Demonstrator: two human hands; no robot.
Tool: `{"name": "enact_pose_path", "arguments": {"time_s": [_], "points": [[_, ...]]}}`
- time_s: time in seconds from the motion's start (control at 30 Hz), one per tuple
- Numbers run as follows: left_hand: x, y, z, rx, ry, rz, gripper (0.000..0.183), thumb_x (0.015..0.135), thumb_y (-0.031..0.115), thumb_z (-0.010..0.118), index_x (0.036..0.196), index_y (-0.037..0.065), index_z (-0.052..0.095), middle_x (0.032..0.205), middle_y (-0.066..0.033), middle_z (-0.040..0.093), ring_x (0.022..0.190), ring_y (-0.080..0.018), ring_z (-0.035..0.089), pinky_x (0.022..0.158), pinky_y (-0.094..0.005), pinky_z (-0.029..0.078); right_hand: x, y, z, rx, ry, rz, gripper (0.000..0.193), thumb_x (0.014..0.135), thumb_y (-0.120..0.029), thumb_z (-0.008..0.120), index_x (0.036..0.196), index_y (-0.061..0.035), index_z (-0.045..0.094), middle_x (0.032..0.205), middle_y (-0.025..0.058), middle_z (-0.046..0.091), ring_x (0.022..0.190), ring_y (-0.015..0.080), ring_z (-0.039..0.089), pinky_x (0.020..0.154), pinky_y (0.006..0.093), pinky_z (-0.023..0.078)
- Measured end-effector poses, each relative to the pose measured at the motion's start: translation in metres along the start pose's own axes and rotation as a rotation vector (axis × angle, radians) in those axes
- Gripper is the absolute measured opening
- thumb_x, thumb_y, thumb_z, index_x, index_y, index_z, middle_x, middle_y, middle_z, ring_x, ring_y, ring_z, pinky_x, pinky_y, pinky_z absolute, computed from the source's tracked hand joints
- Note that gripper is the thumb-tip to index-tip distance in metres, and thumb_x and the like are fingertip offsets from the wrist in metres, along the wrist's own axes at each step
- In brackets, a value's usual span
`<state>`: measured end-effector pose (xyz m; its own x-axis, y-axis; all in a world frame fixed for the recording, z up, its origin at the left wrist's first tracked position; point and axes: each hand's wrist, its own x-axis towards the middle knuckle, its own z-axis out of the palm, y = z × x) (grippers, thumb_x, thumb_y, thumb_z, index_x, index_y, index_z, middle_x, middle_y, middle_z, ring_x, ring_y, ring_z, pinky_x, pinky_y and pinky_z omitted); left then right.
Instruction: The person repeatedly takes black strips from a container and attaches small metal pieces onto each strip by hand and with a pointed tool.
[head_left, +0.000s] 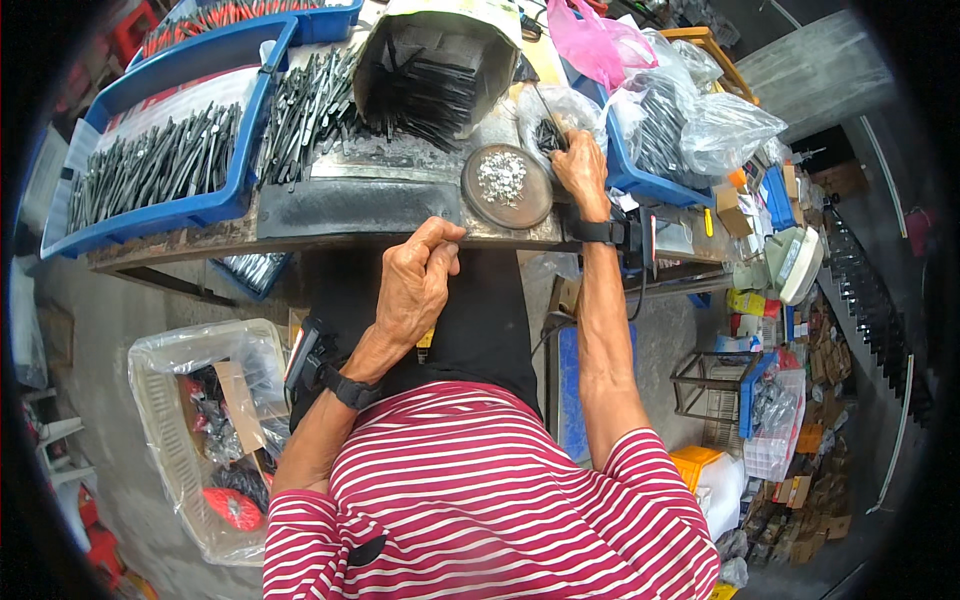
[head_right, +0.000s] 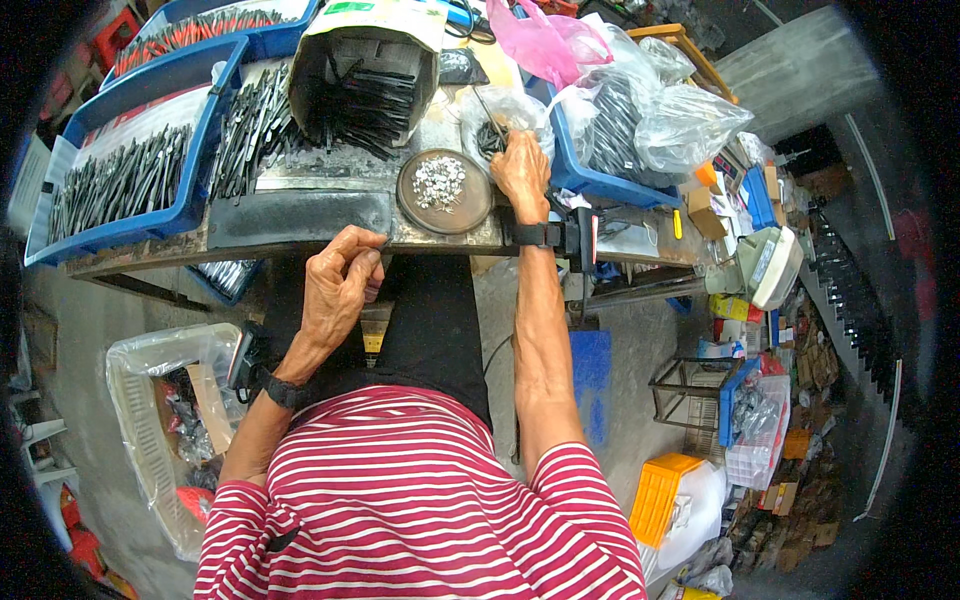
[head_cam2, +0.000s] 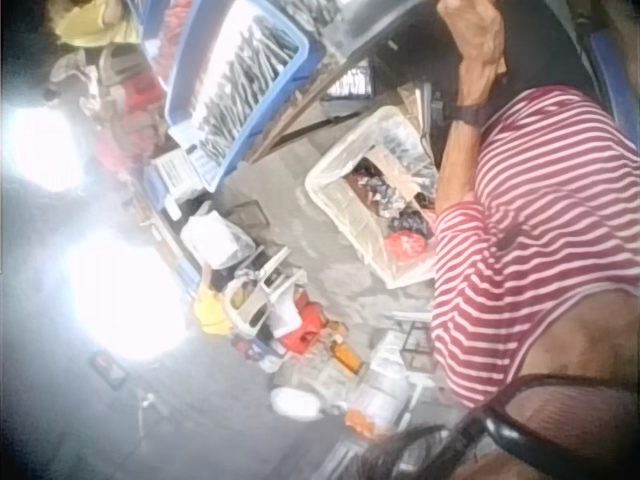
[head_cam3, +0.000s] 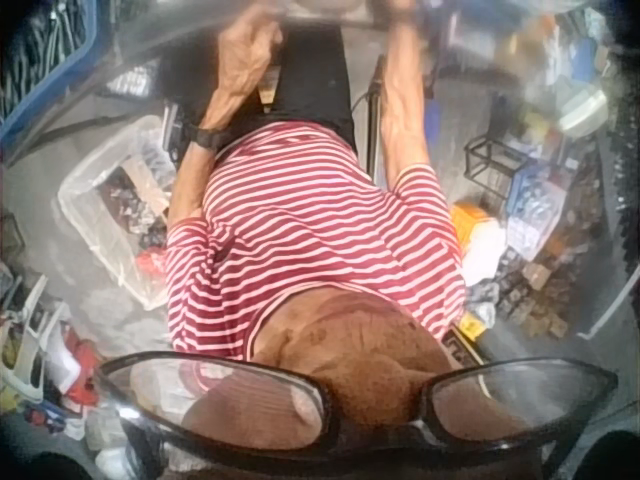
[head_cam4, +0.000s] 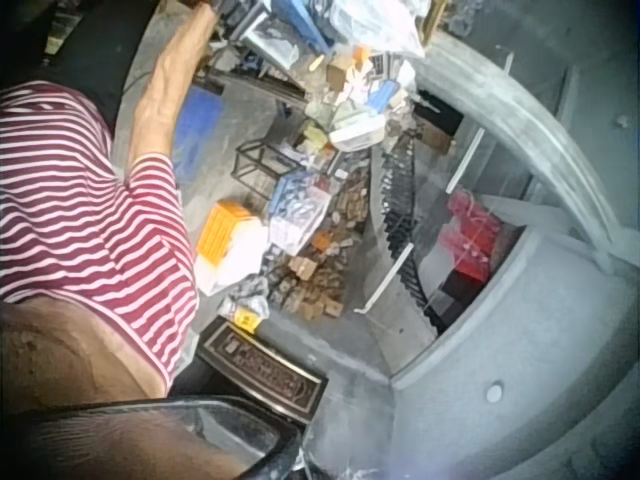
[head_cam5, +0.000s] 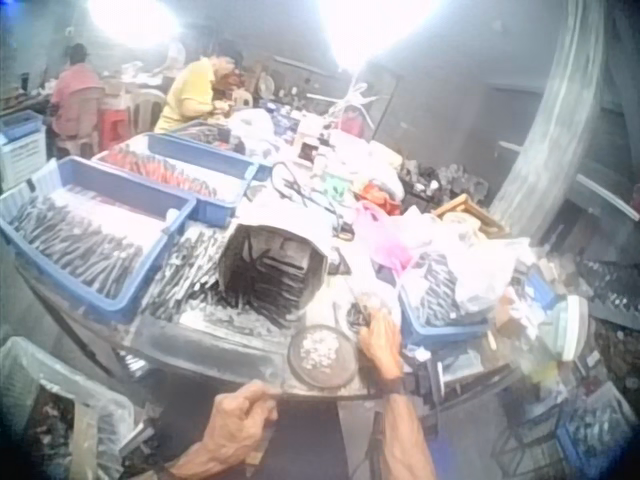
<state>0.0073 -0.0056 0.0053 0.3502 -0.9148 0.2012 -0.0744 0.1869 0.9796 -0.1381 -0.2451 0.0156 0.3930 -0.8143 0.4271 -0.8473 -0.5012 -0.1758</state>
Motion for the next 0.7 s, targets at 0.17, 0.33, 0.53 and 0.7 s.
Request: {"name": "enact_pose_path", "arguments": {"time_s": [0.17, 0.33, 0.53, 0.7], "points": [[0.000, 0.003, 0.000, -0.098, 0.008, -0.039, 0.011, 0.081, 0.000, 0.046, 0.088, -0.002, 0.055, 0.059, -0.0011, 0.050, 0.054, -0.0048, 0.046, 0.050, -0.0200, 0.037, 0.000, -0.002, -0.003, 0.066, -0.084, -0.009, 0.024, 0.064, -0.016, 0.057, 0.078, 0.0036, 0.058, 0.082, 0.0240, 0.059, 0.082, 0.0377, 0.056, 0.072, 0.0424, 0.043], [0.003, 0.000, -0.002, -0.244, -0.073, -0.128, 0.011, 0.085, 0.006, 0.049, 0.094, 0.001, 0.054, 0.063, 0.0002, 0.054, 0.050, -0.0014, 0.043, 0.044, -0.0152, 0.034, 0.001, 0.003, -0.007, 0.144, -0.146, -0.034, 0.025, 0.064, -0.015, 0.057, 0.078, 0.0057, 0.058, 0.071, 0.0227, 0.059, 0.070, 0.0335, 0.059, 0.063, 0.0379, 0.044], [0.004, -0.001, 0.000, -0.350, -0.082, -0.158, 0.012, 0.084, 0.004, 0.048, 0.095, 0.001, 0.052, 0.062, -0.0019, 0.054, 0.047, -0.0010, 0.039, 0.041, -0.0155, 0.031, -0.005, -0.003, -0.015, 0.438, -0.187, 0.169, 0.021, 0.065, -0.018, 0.058, 0.074, 0.0010, 0.061, 0.066, 0.0163, 0.060, 0.064, 0.0275, 0.059, 0.061, 0.0350, 0.044], [0.006, 0.001, 0.000, -0.390, -0.065, -0.178, 0.012, 0.084, 0.004, 0.049, 0.095, 0.000, 0.051, 0.063, -0.0031, 0.054, 0.046, -0.0013, 0.038, 0.040, -0.0157, 0.030, -0.004, 0.004, -0.006, 0.499, -0.083, 0.186, 0.020, 0.065, -0.018, 0.059, 0.073, 0.0001, 0.062, 0.062, 0.0137, 0.059, 0.060, 0.0218, 0.057, 0.058, 0.0318, 0.043]]}}
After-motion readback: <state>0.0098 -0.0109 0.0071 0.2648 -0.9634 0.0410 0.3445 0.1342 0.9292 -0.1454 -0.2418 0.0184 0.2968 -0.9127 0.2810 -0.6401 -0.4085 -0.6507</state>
